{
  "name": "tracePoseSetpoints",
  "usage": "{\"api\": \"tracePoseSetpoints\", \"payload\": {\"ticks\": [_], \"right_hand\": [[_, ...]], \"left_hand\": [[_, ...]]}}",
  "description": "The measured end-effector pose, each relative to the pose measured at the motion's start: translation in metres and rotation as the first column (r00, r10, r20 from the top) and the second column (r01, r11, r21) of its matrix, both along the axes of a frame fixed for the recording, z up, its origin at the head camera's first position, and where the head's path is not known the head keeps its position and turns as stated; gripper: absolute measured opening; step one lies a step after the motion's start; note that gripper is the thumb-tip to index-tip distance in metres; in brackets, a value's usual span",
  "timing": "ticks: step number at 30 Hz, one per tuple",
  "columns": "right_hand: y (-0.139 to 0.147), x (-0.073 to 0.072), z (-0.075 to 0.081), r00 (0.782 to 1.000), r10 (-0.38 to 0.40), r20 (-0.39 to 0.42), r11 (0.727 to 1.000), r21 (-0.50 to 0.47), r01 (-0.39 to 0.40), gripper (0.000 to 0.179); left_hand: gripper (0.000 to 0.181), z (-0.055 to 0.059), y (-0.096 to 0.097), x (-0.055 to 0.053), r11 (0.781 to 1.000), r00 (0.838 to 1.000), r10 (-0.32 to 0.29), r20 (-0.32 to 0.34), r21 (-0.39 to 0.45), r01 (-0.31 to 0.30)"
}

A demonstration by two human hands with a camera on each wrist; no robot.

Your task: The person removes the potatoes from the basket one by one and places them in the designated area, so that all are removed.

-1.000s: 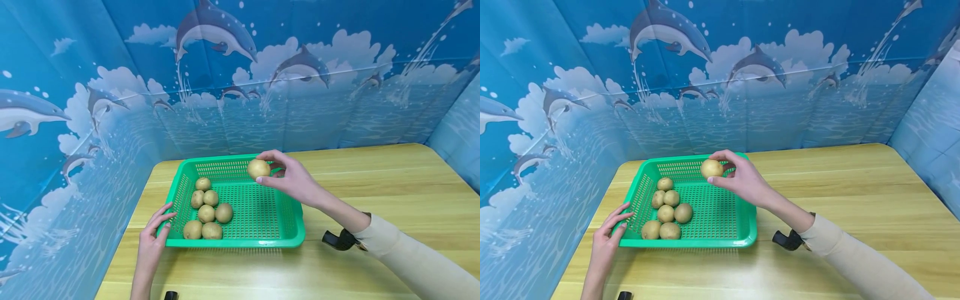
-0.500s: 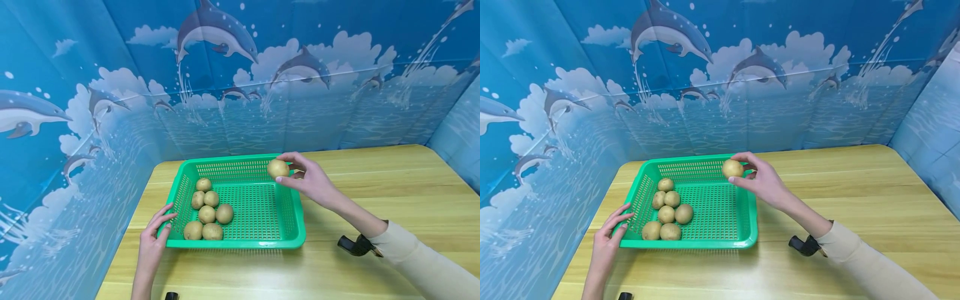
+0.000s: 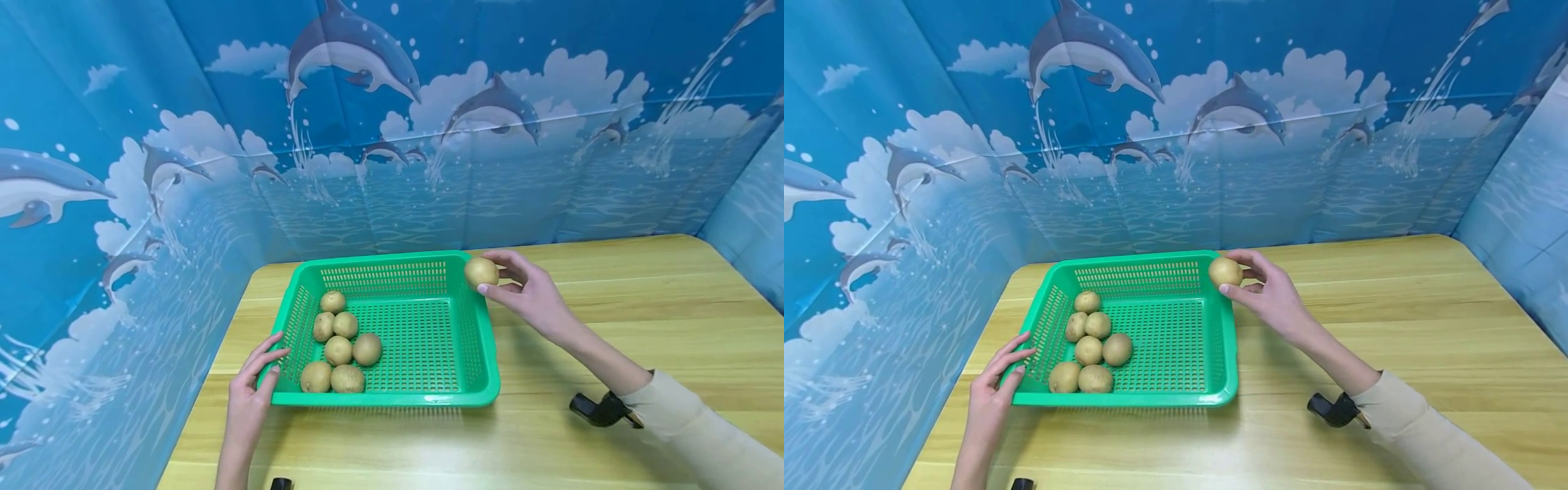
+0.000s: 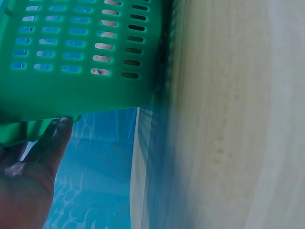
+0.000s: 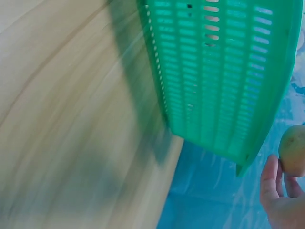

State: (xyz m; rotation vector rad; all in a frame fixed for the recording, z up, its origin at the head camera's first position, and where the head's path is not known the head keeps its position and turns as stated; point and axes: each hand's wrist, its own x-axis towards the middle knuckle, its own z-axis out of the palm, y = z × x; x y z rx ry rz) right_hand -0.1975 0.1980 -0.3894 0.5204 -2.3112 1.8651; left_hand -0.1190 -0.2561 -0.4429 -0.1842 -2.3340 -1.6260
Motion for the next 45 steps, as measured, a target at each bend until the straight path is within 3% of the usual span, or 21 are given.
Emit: {"api": "tracePoseSetpoints", "payload": {"ticks": [10, 15, 21, 45], "right_hand": [[0.017, -0.003, -0.011, 0.995, -0.078, 0.059, 0.995, 0.066, 0.074, 0.051], [0.025, -0.006, -0.018, 0.994, -0.104, 0.043, 0.981, 0.169, 0.095, 0.052], [0.033, -0.013, -0.026, 0.993, -0.118, -0.001, 0.945, 0.307, 0.112, 0.052], [0.053, -0.038, -0.052, 0.993, -0.088, 0.08, 0.855, 0.518, 0.034, 0.05]], "left_hand": [[0.031, 0.002, -0.002, 0.001, 1.0, 1.0, 0.0, 0.008, 0.003, 0.0], [0.031, 0.002, -0.002, 0.001, 1.0, 1.0, -0.002, -0.001, 0.004, 0.002], [0.031, 0.002, -0.002, 0.001, 1.0, 1.0, 0.003, 0.0, 0.001, -0.003], [0.03, 0.001, -0.001, 0.0, 1.0, 1.0, 0.011, 0.011, -0.026, -0.011]]}}
